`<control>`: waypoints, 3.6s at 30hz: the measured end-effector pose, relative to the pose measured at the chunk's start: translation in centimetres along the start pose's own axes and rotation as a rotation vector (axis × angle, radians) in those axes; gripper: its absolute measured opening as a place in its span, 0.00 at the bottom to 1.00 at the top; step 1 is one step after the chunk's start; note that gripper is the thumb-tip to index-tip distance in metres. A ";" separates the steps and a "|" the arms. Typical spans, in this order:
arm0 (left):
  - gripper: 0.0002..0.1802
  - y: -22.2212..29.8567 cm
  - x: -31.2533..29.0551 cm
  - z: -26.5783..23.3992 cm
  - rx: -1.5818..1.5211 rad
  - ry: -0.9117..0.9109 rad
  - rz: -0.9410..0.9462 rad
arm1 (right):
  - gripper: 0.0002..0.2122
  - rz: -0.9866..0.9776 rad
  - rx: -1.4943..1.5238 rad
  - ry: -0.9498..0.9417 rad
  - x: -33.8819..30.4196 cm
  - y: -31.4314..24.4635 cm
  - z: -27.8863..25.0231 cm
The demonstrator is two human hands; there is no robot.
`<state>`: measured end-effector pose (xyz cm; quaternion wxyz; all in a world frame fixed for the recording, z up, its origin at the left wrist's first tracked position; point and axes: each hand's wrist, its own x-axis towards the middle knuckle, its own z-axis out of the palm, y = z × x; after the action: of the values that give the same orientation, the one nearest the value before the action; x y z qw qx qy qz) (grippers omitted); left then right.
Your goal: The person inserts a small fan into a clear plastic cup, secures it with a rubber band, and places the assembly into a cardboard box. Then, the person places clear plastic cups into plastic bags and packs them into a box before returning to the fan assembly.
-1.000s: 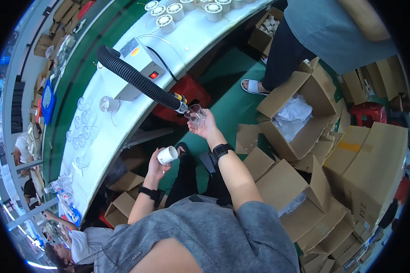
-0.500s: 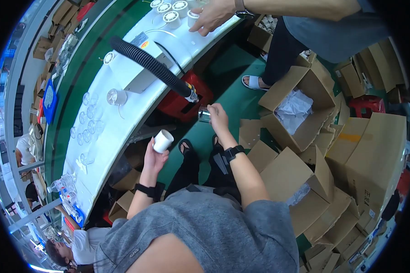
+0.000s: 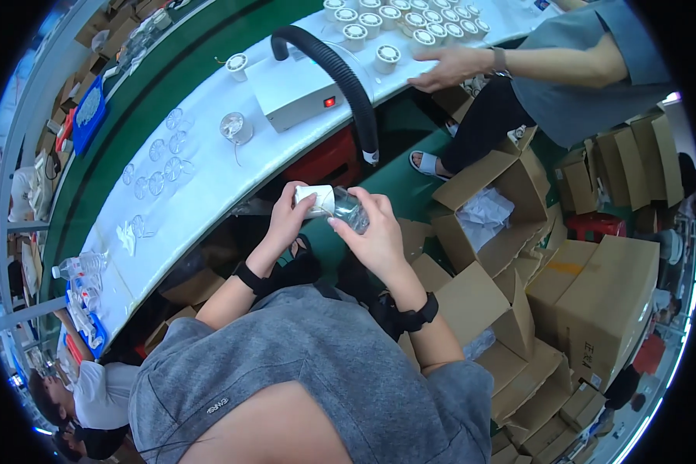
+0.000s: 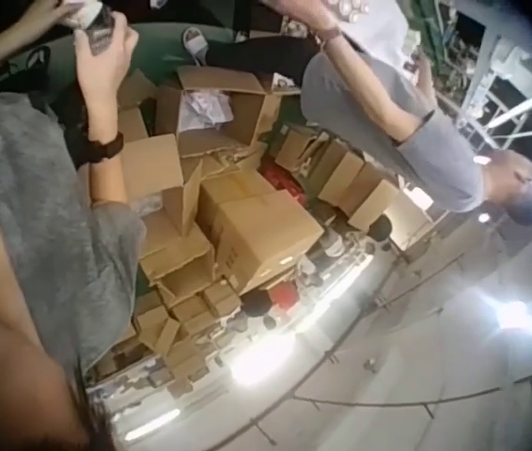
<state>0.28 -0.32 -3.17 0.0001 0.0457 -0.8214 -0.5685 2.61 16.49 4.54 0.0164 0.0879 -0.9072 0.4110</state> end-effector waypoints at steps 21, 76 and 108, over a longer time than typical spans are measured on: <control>0.22 2.9 -2.7 -14.1 -0.342 -0.263 0.010 | 0.24 0.323 0.807 -0.603 1.8 -10.0 5.5; 0.19 -7.5 -6.7 -20.9 -0.754 0.688 -0.244 | 0.28 -0.131 -0.862 -0.550 30.2 -12.5 21.1; 0.33 -0.4 31.1 -11.9 1.033 0.039 -0.045 | 0.27 0.384 1.518 -0.624 7.0 -1.9 3.0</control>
<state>-30.05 -13.88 -0.91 -0.0194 0.0678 -0.9936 -0.0877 -3.85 12.00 4.65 -0.3688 0.0288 -0.3467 0.8620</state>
